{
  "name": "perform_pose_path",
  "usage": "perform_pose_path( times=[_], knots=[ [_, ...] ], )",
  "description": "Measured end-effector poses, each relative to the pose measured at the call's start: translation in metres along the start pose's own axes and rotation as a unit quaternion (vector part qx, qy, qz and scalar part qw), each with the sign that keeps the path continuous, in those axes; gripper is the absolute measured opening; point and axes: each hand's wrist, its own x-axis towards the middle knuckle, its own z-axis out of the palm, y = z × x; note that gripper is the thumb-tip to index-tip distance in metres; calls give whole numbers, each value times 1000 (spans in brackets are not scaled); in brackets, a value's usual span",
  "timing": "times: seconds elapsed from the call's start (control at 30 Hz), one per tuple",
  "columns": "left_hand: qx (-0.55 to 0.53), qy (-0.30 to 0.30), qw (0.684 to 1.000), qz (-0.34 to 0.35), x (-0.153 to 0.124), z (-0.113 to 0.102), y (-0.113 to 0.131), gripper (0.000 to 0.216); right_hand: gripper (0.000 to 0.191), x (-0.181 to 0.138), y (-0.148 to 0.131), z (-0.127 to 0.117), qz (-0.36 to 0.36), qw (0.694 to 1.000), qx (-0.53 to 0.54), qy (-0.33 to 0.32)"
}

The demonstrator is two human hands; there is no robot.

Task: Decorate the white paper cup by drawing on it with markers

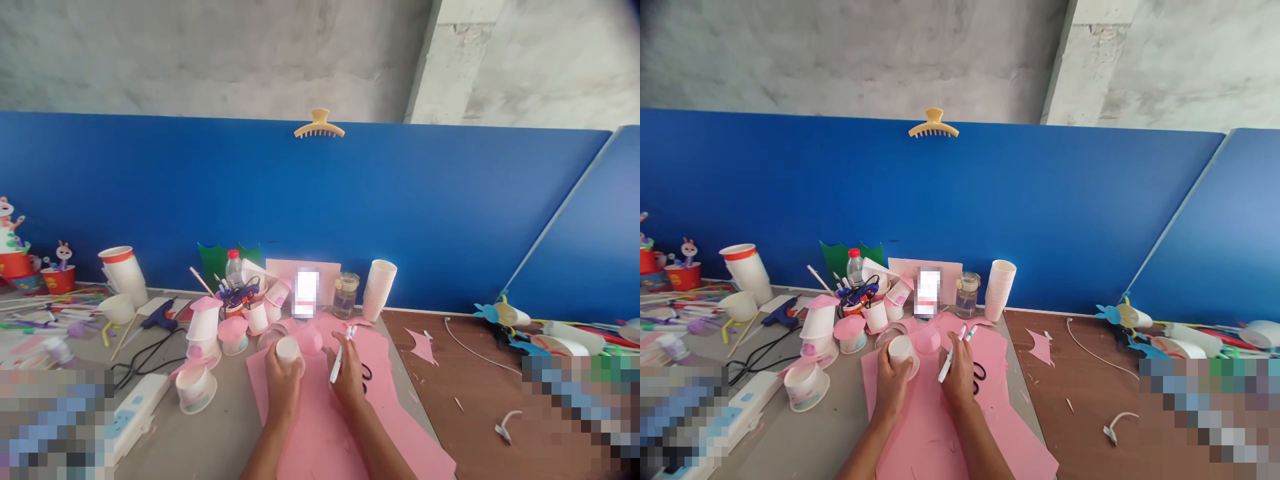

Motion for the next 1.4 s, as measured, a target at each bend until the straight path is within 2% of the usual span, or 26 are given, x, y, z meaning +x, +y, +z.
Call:
perform_pose_path(
  times=[0.2,0.33,0.47,0.57,0.67,0.8,0.93,1.0,1.17,1.4],
  knots=[
    [67,-79,994,34,-7,4,-7,50,32,-3,3,-1,40,997,-17,-65],
    [114,-82,988,58,-9,5,-14,51,32,0,8,-3,55,996,-20,-66],
    [173,-83,976,107,-12,9,-25,43,32,1,11,-1,46,997,-25,-60],
    [199,-79,968,134,-14,12,-32,49,31,4,13,1,37,997,-33,-52],
    [227,-81,961,136,-15,12,-33,50,30,12,12,2,10,996,-41,-84],
    [254,-100,954,126,-15,11,-23,40,28,28,8,7,-24,988,-42,-147],
    [258,-98,955,106,-16,9,-13,37,39,43,5,16,-29,967,-42,-252],
    [264,-92,954,110,-16,9,-12,40,46,49,6,20,-27,958,-34,-284],
    [273,-92,950,118,-14,10,-17,39,54,57,9,25,-29,950,-16,-309],
    [255,-106,955,109,-12,11,-26,37,47,56,7,24,11,958,14,-285]
  ],
)
